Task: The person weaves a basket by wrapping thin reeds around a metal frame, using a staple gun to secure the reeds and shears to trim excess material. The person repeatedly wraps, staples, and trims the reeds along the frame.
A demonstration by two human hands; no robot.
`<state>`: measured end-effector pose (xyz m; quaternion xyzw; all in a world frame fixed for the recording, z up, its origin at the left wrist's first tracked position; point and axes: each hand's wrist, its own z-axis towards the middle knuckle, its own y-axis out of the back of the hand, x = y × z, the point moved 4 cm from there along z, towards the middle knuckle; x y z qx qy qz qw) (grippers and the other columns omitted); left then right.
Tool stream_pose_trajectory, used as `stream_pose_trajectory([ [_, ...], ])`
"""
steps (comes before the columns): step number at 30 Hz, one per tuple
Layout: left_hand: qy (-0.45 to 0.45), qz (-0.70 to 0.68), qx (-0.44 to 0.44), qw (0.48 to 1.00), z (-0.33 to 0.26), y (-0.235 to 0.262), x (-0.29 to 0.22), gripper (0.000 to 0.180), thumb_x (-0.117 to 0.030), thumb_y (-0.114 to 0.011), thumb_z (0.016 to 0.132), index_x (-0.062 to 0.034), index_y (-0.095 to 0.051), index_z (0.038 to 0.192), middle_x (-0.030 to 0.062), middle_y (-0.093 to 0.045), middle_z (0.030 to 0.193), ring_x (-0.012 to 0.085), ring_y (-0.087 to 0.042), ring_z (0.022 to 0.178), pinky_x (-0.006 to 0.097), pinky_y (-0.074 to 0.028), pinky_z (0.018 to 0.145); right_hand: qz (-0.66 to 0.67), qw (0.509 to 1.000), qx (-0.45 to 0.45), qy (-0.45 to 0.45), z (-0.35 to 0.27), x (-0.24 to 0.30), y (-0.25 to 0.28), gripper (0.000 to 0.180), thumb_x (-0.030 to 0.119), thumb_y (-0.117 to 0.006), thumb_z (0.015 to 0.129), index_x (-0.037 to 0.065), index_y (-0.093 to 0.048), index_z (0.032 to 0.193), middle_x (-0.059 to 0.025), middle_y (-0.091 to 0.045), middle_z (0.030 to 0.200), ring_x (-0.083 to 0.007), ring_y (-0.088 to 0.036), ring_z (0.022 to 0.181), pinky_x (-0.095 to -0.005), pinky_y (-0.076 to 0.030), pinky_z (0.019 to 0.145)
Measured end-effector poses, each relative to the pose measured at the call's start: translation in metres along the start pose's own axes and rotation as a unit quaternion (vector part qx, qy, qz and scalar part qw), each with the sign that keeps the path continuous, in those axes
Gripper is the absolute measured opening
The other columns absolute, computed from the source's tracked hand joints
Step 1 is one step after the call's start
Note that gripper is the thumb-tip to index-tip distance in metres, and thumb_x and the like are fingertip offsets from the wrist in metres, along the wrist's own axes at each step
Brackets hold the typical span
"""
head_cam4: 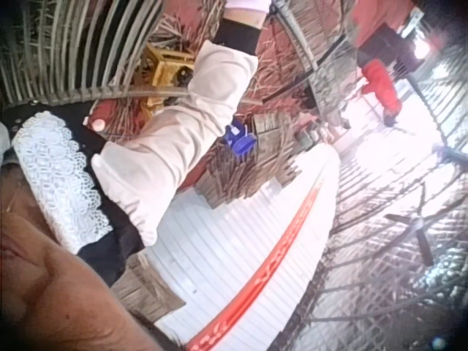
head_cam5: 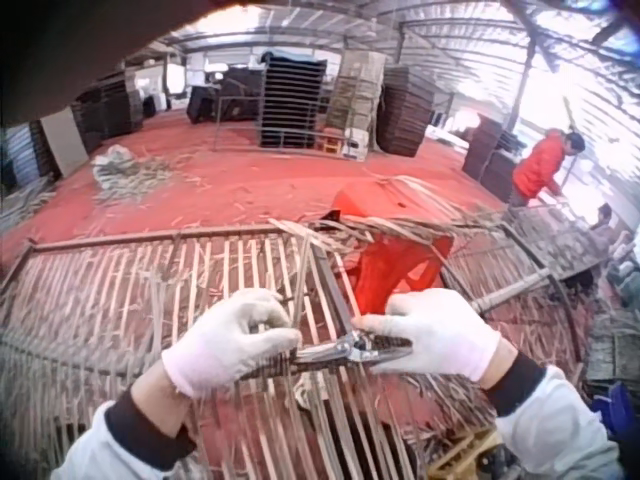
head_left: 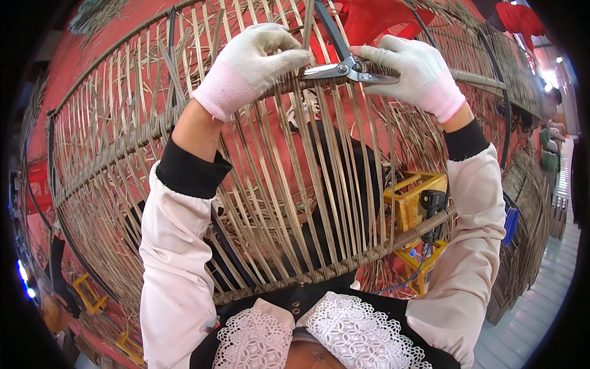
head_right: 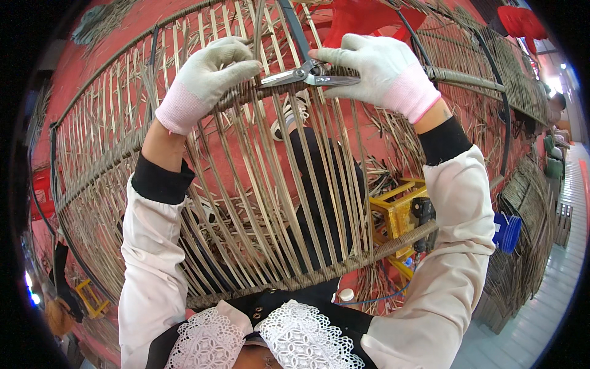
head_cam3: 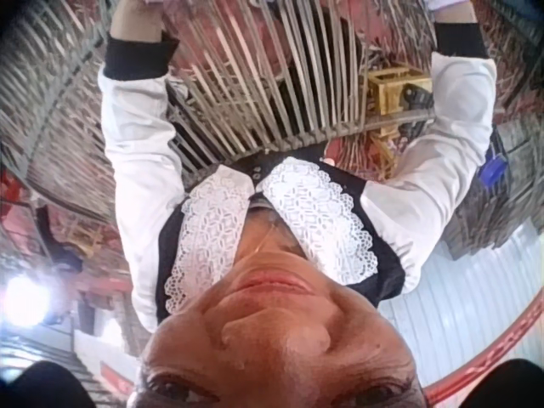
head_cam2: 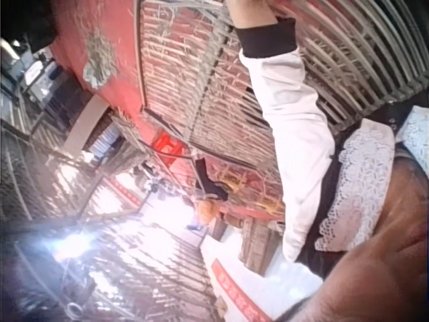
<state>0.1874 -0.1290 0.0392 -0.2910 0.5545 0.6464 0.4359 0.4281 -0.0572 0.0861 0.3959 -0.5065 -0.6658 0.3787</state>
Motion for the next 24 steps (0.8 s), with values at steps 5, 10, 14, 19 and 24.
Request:
stream_pose_trajectory([
  [5,0.024,0.337,-0.082,0.938,0.000,0.016,-0.002,0.034,-0.032,-0.063,0.096,-0.0002,-0.074,0.097,0.0108,-0.066,0.092,0.0250,-0.063,0.088,0.036,-0.049,0.083,0.053,0.996,0.009,-0.074,-0.006,0.002,0.007,0.062,0.036,-0.082,0.075,0.027,-0.064,0.134,-0.0056,-0.059,0.084,-0.0231,-0.063,0.072,-0.0350,-0.052,0.063],
  [10,0.041,0.102,-0.058,0.992,-0.011,0.024,0.008,0.032,-0.032,-0.070,0.092,-0.0012,-0.075,0.100,0.0073,-0.064,0.100,0.0177,-0.061,0.094,0.032,-0.048,0.086,0.060,0.998,0.012,-0.035,0.003,0.015,0.004,0.068,0.036,-0.084,0.072,0.026,-0.062,0.136,-0.0050,-0.059,0.089,-0.0252,-0.063,0.079,-0.0365,-0.052,0.071],
  [14,0.008,0.069,-0.044,0.997,-0.018,0.025,0.005,0.030,-0.030,-0.070,0.093,-0.0010,-0.074,0.100,0.0057,-0.062,0.102,0.0153,-0.059,0.094,0.030,-0.047,0.087,0.009,1.000,0.021,-0.004,0.015,0.019,0.000,0.069,0.034,-0.084,0.071,0.025,-0.062,0.135,-0.0048,-0.060,0.091,-0.0256,-0.063,0.082,-0.0379,-0.052,0.072],
  [19,0.028,0.193,-0.042,0.980,-0.019,0.031,-0.001,0.030,-0.030,-0.068,0.094,-0.0006,-0.073,0.098,0.0063,-0.063,0.099,0.0163,-0.060,0.093,0.030,-0.047,0.088,0.061,0.997,0.018,-0.049,0.011,0.018,0.002,0.061,0.044,-0.082,0.076,0.029,-0.064,0.133,-0.0032,-0.060,0.086,-0.0216,-0.065,0.075,-0.0367,-0.052,0.064],
  [24,0.017,0.216,-0.059,0.975,-0.026,0.036,0.000,0.028,-0.028,-0.069,0.094,-0.0004,-0.073,0.096,0.0058,-0.063,0.093,0.0147,-0.060,0.089,0.030,-0.047,0.085,0.101,0.992,0.003,-0.074,0.010,0.029,0.005,0.063,0.044,-0.081,0.077,0.029,-0.063,0.135,-0.0037,-0.059,0.086,-0.0212,-0.064,0.076,-0.0369,-0.052,0.066],
])
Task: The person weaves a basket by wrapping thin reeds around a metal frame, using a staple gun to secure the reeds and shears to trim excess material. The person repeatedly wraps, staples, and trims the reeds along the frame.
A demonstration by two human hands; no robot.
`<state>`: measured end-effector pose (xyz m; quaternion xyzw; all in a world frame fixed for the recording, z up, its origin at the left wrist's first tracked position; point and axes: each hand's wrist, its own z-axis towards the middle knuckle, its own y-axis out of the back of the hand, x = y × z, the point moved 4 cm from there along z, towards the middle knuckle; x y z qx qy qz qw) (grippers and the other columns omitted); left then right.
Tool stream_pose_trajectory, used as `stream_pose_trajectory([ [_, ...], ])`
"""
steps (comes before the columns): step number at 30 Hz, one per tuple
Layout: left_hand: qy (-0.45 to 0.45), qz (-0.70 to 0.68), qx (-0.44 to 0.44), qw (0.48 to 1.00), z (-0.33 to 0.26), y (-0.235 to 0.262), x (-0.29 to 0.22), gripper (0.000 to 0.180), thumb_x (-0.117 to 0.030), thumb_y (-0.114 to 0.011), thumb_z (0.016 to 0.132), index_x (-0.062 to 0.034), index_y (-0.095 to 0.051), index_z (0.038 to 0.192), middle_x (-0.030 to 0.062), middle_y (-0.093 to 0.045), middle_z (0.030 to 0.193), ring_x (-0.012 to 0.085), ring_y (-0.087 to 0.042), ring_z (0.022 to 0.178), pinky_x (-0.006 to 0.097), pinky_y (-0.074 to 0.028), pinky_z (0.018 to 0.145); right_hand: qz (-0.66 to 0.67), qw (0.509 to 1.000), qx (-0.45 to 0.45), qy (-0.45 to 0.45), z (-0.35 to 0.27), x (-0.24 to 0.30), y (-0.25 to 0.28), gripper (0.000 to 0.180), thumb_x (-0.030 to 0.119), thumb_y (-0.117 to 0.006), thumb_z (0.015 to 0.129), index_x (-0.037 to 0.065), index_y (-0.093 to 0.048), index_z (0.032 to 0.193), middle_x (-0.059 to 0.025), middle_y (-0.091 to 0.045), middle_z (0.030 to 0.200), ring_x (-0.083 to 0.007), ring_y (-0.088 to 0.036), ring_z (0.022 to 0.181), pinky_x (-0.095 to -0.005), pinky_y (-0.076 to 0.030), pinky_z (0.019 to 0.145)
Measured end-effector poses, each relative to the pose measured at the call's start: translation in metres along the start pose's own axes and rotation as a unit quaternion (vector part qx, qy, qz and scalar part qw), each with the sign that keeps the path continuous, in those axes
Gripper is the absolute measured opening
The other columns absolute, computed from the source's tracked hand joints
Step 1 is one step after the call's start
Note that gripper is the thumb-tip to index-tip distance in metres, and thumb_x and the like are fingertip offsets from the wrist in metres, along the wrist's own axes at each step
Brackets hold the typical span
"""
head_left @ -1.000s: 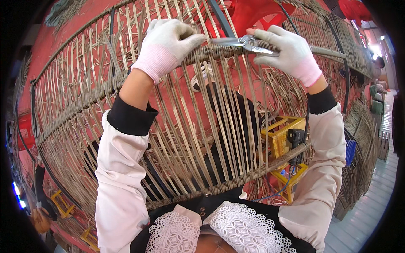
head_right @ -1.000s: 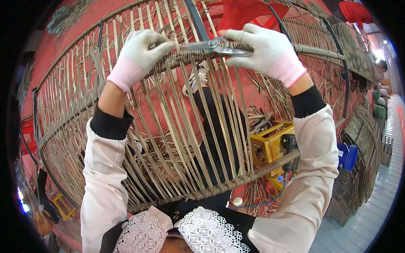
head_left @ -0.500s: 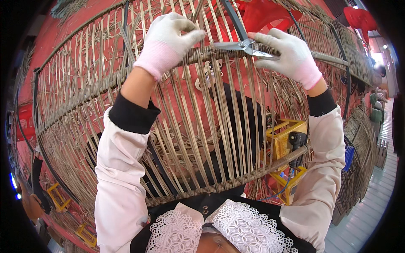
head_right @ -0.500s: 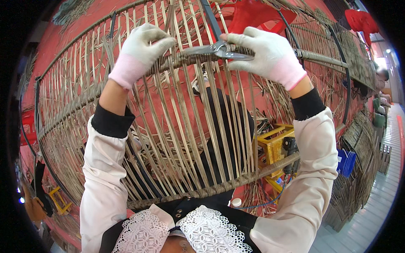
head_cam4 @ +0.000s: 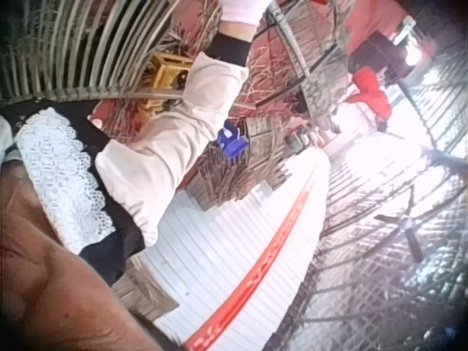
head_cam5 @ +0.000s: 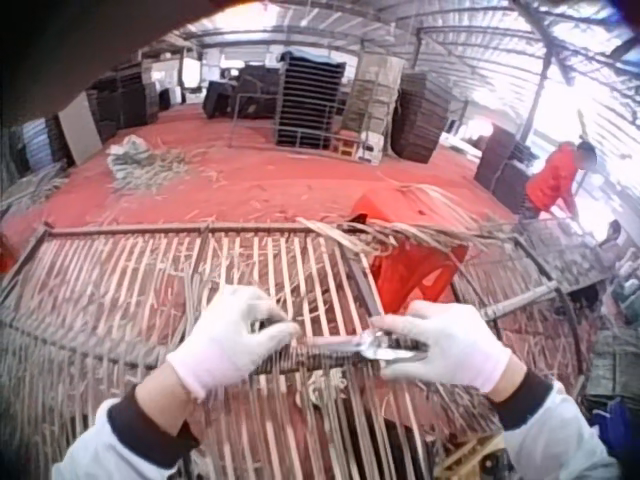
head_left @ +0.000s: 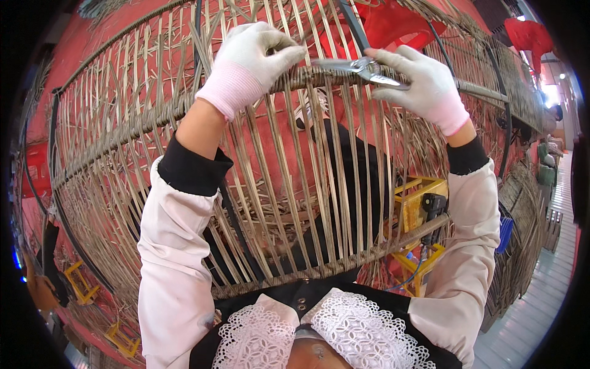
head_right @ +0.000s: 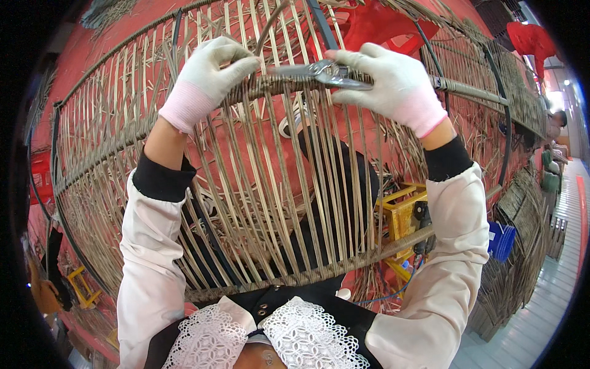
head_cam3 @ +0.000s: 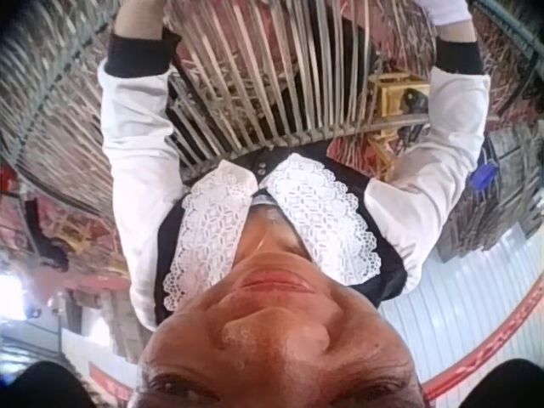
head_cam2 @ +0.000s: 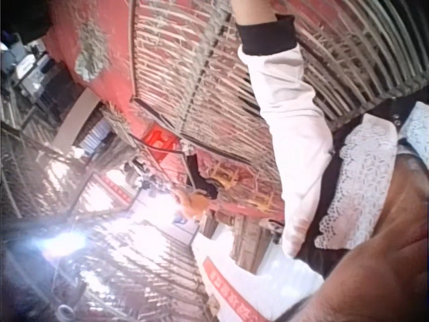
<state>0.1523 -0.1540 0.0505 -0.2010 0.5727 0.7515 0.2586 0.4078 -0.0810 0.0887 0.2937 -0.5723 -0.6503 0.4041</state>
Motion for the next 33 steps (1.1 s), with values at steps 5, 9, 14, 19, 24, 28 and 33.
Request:
stream_pose_trajectory([
  [5,0.011,-0.179,0.032,0.983,-0.006,-0.004,0.008,0.029,-0.028,-0.069,0.093,0.0010,-0.069,0.091,0.0032,-0.058,0.091,0.0123,-0.056,0.088,0.027,-0.046,0.083,-0.086,0.993,-0.007,0.081,0.017,0.014,-0.005,0.061,0.046,-0.080,0.077,0.031,-0.063,0.134,-0.0044,-0.057,0.082,-0.0228,-0.063,0.074,-0.0381,-0.051,0.064],
  [9,0.001,-0.083,-0.021,0.996,-0.007,0.001,0.011,0.031,-0.030,-0.065,0.095,-0.0002,-0.072,0.092,0.0075,-0.063,0.093,0.0204,-0.060,0.088,0.034,-0.047,0.084,-0.046,0.998,0.030,0.039,0.016,0.012,-0.009,0.060,0.046,-0.079,0.078,0.031,-0.064,0.134,-0.0046,-0.058,0.081,-0.0230,-0.064,0.075,-0.0368,-0.052,0.066],
  [14,0.090,0.163,0.014,0.982,-0.010,0.016,0.028,0.044,-0.048,-0.062,0.094,-0.0076,-0.078,0.093,0.0136,-0.069,0.100,0.0333,-0.061,0.104,0.048,-0.046,0.097,0.017,0.998,0.033,-0.055,0.006,0.008,-0.010,0.059,0.046,-0.079,0.079,0.029,-0.064,0.134,-0.0047,-0.057,0.082,-0.0225,-0.064,0.078,-0.0356,-0.053,0.069],
  [19,-0.005,0.088,-0.026,0.996,-0.017,0.008,0.021,0.043,-0.047,-0.062,0.094,-0.0083,-0.078,0.104,0.0132,-0.064,0.107,0.0297,-0.057,0.105,0.044,-0.045,0.093,-0.040,0.998,0.035,0.018,0.012,0.017,-0.002,0.062,0.044,-0.081,0.077,0.027,-0.064,0.134,-0.0051,-0.058,0.087,-0.0243,-0.064,0.079,-0.0372,-0.053,0.070],
  [24,0.027,-0.182,0.059,0.981,-0.009,-0.010,0.018,0.035,-0.035,-0.074,0.092,-0.0022,-0.075,0.101,0.0021,-0.056,0.095,0.0159,-0.059,0.090,0.033,-0.047,0.085,-0.072,0.996,0.051,0.021,0.018,0.020,0.002,0.061,0.043,-0.082,0.076,0.027,-0.065,0.132,-0.0049,-0.060,0.088,-0.0246,-0.065,0.079,-0.0377,-0.053,0.070],
  [28,0.073,-0.283,0.098,0.951,-0.010,-0.008,0.019,0.032,-0.030,-0.075,0.092,0.0007,-0.072,0.099,-0.0003,-0.054,0.092,0.0121,-0.058,0.086,0.030,-0.047,0.082,-0.044,0.997,0.017,0.057,0.017,0.025,0.000,0.058,0.043,-0.081,0.077,0.029,-0.066,0.132,-0.0046,-0.060,0.086,-0.0236,-0.065,0.077,-0.0368,-0.053,0.067],
  [33,-0.031,-0.077,-0.035,0.996,-0.019,0.014,0.014,0.034,-0.032,-0.072,0.092,0.0010,-0.073,0.099,0.0059,-0.066,0.085,0.0150,-0.064,0.080,0.031,-0.051,0.076,-0.033,0.998,0.041,-0.022,0.014,0.020,-0.004,0.056,0.042,-0.081,0.078,0.029,-0.067,0.130,-0.0045,-0.060,0.086,-0.0227,-0.065,0.076,-0.0351,-0.053,0.066],
])
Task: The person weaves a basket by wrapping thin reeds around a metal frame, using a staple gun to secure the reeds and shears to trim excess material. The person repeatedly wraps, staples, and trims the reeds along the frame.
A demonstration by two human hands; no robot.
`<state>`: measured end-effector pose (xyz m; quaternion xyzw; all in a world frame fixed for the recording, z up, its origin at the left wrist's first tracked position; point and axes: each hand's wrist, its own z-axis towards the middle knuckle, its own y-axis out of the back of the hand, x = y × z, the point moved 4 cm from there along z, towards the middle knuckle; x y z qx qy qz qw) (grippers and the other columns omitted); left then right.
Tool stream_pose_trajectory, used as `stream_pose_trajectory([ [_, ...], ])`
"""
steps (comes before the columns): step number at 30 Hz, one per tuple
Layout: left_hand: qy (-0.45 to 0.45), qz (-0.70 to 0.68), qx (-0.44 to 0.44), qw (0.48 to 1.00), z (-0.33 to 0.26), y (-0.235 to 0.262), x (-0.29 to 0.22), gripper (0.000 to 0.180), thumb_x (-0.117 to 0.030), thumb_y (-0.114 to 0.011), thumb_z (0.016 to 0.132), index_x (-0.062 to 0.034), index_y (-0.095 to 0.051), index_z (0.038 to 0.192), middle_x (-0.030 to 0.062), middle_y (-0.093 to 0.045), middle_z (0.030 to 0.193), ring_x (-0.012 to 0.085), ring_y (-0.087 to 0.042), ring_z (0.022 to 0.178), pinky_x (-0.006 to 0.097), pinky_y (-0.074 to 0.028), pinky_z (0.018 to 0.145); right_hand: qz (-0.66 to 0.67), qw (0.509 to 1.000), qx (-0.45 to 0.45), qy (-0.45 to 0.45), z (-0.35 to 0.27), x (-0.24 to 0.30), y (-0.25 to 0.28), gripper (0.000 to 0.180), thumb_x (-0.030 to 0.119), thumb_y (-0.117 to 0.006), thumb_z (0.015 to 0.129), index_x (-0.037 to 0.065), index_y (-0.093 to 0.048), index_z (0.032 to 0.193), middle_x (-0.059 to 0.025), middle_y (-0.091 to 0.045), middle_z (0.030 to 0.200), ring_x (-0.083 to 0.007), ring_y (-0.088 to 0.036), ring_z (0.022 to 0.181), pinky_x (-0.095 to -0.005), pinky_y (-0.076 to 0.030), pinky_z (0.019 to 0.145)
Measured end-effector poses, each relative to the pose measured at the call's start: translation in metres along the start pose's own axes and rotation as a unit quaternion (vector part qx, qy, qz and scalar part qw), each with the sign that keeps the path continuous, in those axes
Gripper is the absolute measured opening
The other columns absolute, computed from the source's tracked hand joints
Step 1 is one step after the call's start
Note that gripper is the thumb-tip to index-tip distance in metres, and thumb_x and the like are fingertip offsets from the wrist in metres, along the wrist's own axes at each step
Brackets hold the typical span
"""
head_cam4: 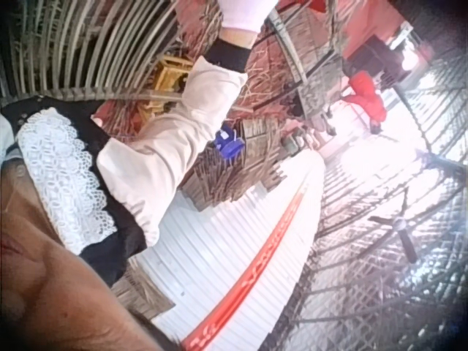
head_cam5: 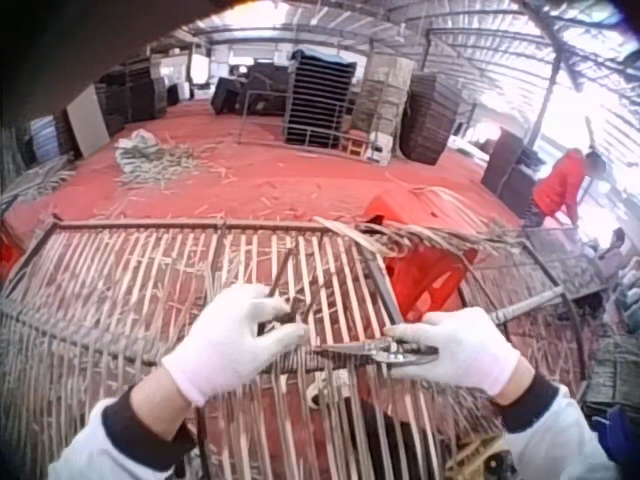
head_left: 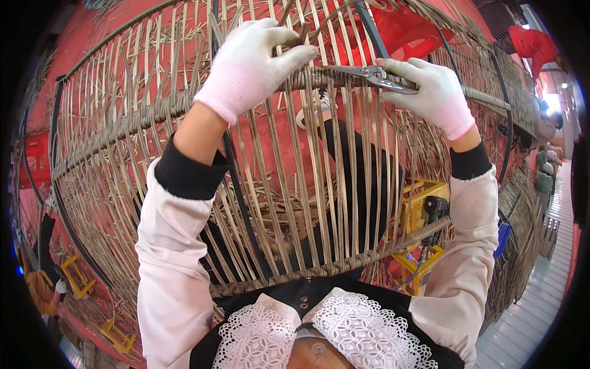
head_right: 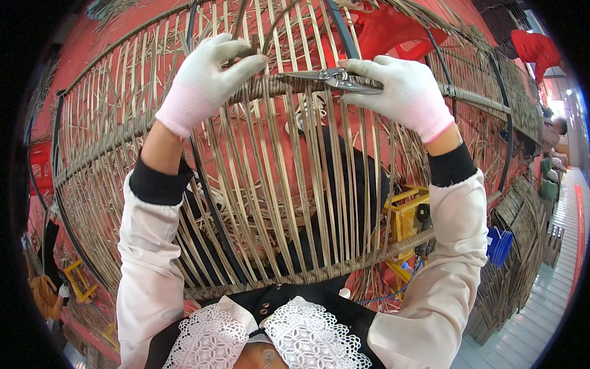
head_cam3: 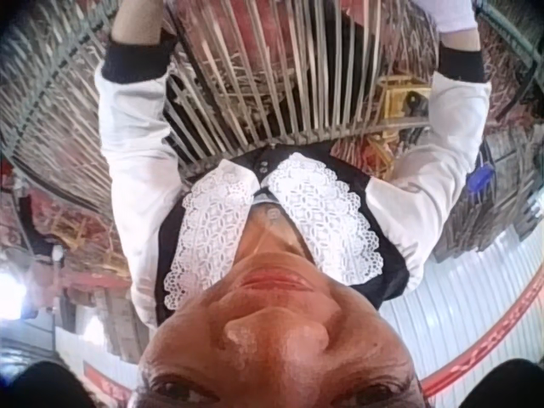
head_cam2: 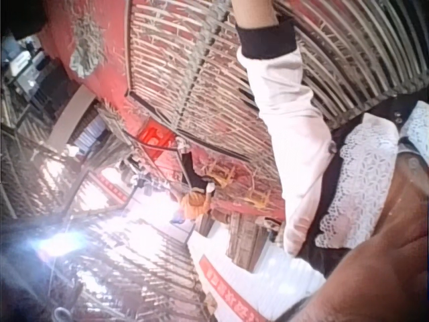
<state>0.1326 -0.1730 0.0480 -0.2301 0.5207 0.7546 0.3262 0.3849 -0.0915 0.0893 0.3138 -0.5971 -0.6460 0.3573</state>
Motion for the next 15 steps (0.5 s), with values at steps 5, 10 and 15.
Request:
stream_pose_trajectory([
  [5,0.059,-0.063,0.020,0.996,-0.013,0.009,0.004,0.033,-0.032,-0.069,0.093,-0.0007,-0.074,0.100,0.0083,-0.070,0.082,0.0174,-0.067,0.074,0.033,-0.054,0.074,-0.004,0.988,-0.105,0.117,0.009,0.019,-0.001,0.052,0.040,-0.081,0.079,0.023,-0.069,0.126,-0.0043,-0.061,0.086,-0.0236,-0.065,0.075,-0.0357,-0.054,0.065],
  [10,0.121,-0.092,0.025,0.988,-0.015,0.015,0.012,0.029,-0.030,-0.069,0.094,-0.0013,-0.073,0.097,0.0031,-0.062,0.088,0.0129,-0.058,0.081,0.029,-0.047,0.076,-0.020,0.995,-0.036,0.086,0.016,0.021,-0.009,0.050,0.042,-0.079,0.080,0.026,-0.069,0.126,-0.0028,-0.066,0.089,-0.0204,-0.067,0.071,-0.0326,-0.053,0.061],
  [15,0.012,0.201,-0.126,0.971,-0.019,0.029,0.012,0.039,-0.046,-0.068,0.092,-0.0087,-0.078,0.094,0.0093,-0.071,0.091,0.0253,-0.064,0.097,0.042,-0.050,0.087,0.028,0.998,-0.048,0.029,0.016,0.021,-0.004,0.053,0.044,-0.080,0.079,0.029,-0.067,0.128,-0.0032,-0.060,0.082,-0.0217,-0.064,0.070,-0.0349,-0.053,0.062],
])
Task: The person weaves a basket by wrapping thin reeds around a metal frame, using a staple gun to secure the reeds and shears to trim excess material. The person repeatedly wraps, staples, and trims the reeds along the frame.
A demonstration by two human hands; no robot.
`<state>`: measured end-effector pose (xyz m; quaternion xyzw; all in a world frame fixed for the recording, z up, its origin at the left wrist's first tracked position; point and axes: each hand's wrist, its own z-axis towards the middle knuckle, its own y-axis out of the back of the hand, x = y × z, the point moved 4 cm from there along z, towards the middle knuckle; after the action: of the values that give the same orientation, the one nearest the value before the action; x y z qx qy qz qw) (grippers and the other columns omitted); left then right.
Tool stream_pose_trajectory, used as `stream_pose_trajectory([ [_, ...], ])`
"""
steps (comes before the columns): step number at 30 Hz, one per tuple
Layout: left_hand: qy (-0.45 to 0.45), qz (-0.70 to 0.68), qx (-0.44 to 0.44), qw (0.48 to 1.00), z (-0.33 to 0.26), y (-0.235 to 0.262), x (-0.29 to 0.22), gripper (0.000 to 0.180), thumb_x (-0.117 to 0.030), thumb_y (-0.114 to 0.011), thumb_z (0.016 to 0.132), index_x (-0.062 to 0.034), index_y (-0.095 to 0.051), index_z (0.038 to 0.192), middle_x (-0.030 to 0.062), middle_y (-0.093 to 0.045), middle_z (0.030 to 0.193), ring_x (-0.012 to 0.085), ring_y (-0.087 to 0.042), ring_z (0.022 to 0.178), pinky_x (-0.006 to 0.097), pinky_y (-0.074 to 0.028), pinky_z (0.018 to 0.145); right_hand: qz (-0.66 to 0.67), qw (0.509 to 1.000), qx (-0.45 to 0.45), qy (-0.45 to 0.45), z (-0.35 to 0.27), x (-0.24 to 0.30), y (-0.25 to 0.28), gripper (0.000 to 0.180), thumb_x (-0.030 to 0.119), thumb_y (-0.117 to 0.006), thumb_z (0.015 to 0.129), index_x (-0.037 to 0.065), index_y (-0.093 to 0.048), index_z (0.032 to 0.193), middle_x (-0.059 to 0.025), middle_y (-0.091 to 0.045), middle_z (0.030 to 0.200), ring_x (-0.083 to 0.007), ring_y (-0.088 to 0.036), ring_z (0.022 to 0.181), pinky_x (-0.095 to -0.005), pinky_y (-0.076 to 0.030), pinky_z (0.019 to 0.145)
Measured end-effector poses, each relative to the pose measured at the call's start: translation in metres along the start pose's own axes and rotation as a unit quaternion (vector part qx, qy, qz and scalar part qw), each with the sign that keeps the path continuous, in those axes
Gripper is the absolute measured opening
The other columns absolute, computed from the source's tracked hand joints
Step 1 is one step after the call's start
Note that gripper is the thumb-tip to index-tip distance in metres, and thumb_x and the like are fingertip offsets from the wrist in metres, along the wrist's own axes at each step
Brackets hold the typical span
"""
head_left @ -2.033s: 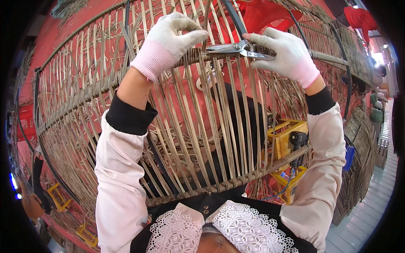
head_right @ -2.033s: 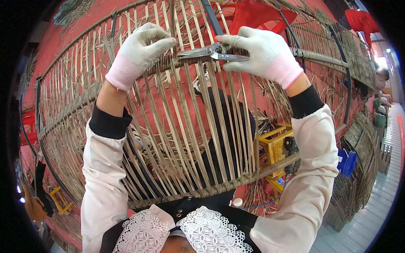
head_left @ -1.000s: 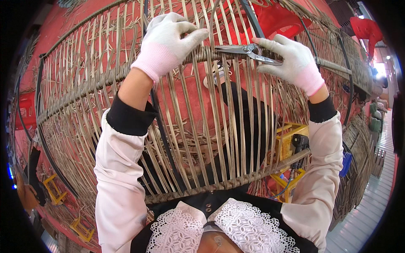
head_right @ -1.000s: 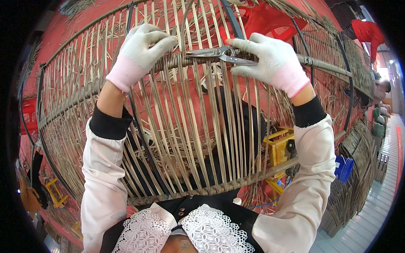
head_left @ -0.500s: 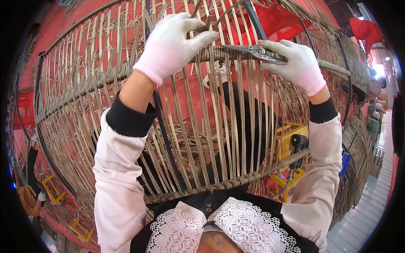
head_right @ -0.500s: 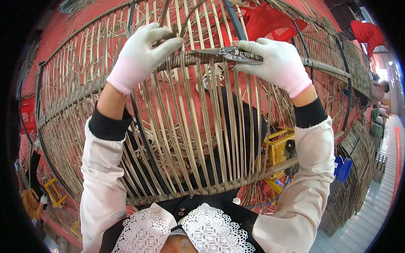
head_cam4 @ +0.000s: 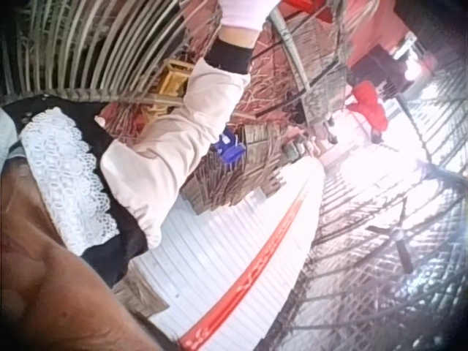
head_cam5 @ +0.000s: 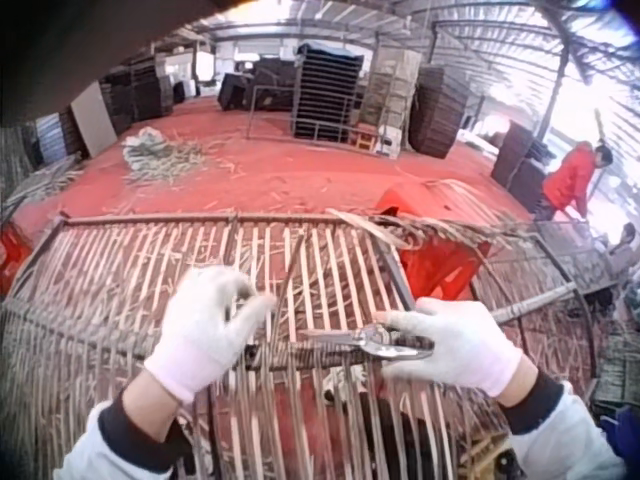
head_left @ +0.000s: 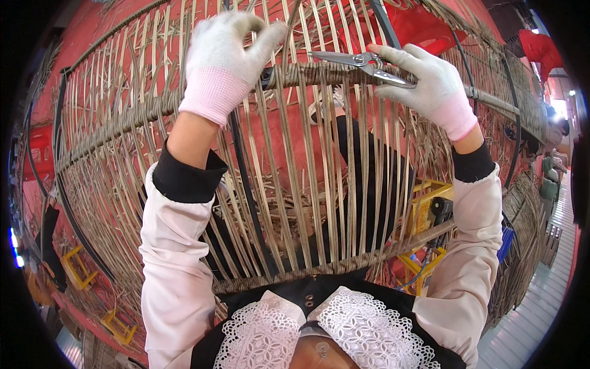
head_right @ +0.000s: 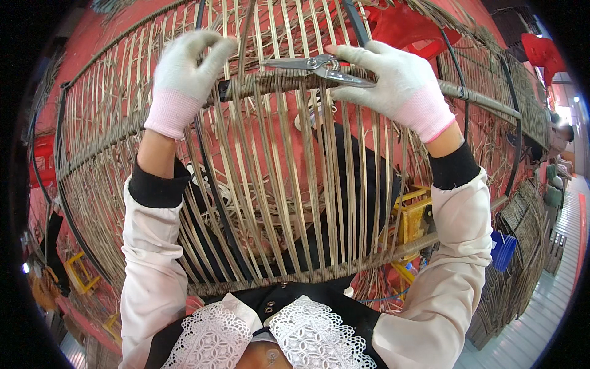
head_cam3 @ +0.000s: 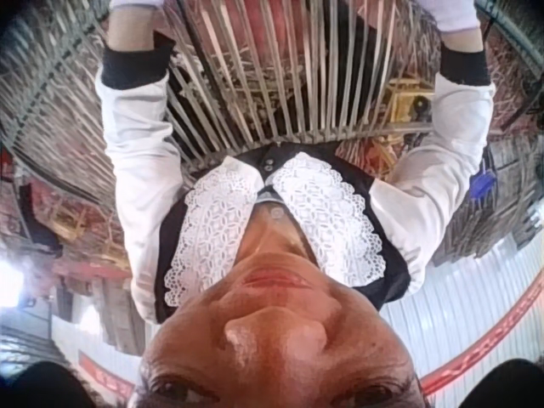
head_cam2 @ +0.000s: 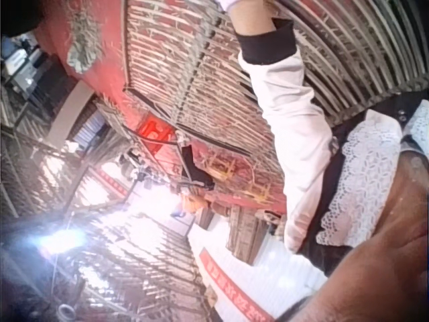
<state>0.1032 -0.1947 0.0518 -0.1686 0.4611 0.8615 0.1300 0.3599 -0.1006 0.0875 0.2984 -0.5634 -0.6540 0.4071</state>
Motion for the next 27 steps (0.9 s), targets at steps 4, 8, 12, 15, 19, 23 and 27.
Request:
stream_pose_trajectory([
  [4,0.002,-0.126,0.097,0.987,-0.005,-0.004,0.004,0.028,-0.034,-0.072,0.090,-0.0058,-0.076,0.091,0.0065,-0.068,0.095,0.0235,-0.061,0.102,0.038,-0.048,0.092,-0.002,0.999,0.007,0.041,0.010,0.012,-0.006,0.059,0.046,-0.081,0.076,0.027,-0.066,0.130,-0.0042,-0.060,0.086,-0.0226,-0.064,0.077,-0.0363,-0.053,0.066],
  [8,0.049,-0.237,0.162,0.957,-0.009,-0.003,0.006,0.023,-0.023,-0.071,0.091,0.0005,-0.071,0.090,0.0052,-0.064,0.098,0.0187,-0.058,0.100,0.032,-0.044,0.093,-0.040,0.996,0.008,0.078,0.020,0.018,-0.010,0.056,0.045,-0.081,0.076,0.027,-0.068,0.128,-0.0024,-0.060,0.083,-0.0213,-0.064,0.072,-0.0350,-0.052,0.062],
  [12,0.027,-0.113,0.089,0.989,-0.007,0.007,0.013,0.034,-0.034,-0.067,0.093,-0.0016,-0.075,0.089,0.0086,-0.066,0.093,0.0251,-0.060,0.099,0.037,-0.045,0.094,-0.010,0.996,-0.013,0.093,0.022,0.017,-0.008,0.064,0.030,-0.085,0.073,0.025,-0.065,0.133,-0.0033,-0.057,0.080,-0.0206,-0.060,0.064,-0.0327,-0.049,0.058],
  [15,0.067,0.165,0.026,0.984,-0.008,0.021,0.030,0.053,-0.052,-0.059,0.095,-0.0048,-0.078,0.081,0.0131,-0.069,0.086,0.0323,-0.062,0.100,0.044,-0.046,0.094,0.007,0.999,0.030,-0.033,0.022,0.009,-0.010,0.065,0.031,-0.085,0.072,0.024,-0.064,0.134,-0.0045,-0.057,0.082,-0.0217,-0.060,0.067,-0.0341,-0.049,0.061],
  [19,0.035,0.031,0.091,0.995,-0.014,0.019,0.036,0.050,-0.049,-0.066,0.092,-0.0007,-0.077,0.085,0.0115,-0.066,0.084,0.0269,-0.063,0.084,0.041,-0.048,0.085,0.004,0.997,-0.006,0.082,0.029,0.029,-0.008,0.066,0.036,-0.084,0.072,0.025,-0.064,0.134,-0.0052,-0.057,0.085,-0.0230,-0.061,0.073,-0.0355,-0.050,0.064],
  [23,0.127,-0.317,0.105,0.934,-0.022,0.020,0.041,0.035,-0.033,-0.074,0.091,0.0015,-0.074,0.091,0.0013,-0.053,0.078,0.0101,-0.054,0.070,0.028,-0.046,0.066,-0.038,0.994,0.012,0.098,0.043,0.044,-0.011,0.063,0.047,-0.082,0.074,0.028,-0.066,0.131,-0.0043,-0.059,0.088,-0.0232,-0.064,0.077,-0.0377,-0.052,0.066],
  [27,0.124,-0.372,0.105,0.914,-0.026,0.024,0.040,0.031,-0.030,-0.072,0.093,0.0017,-0.074,0.092,0.0011,-0.056,0.079,0.0097,-0.055,0.070,0.028,-0.046,0.065,-0.057,0.990,-0.008,0.130,0.049,0.053,-0.011,0.057,0.045,-0.082,0.076,0.026,-0.068,0.127,-0.0039,-0.060,0.086,-0.0208,-0.064,0.074,-0.0353,-0.052,0.064],
])
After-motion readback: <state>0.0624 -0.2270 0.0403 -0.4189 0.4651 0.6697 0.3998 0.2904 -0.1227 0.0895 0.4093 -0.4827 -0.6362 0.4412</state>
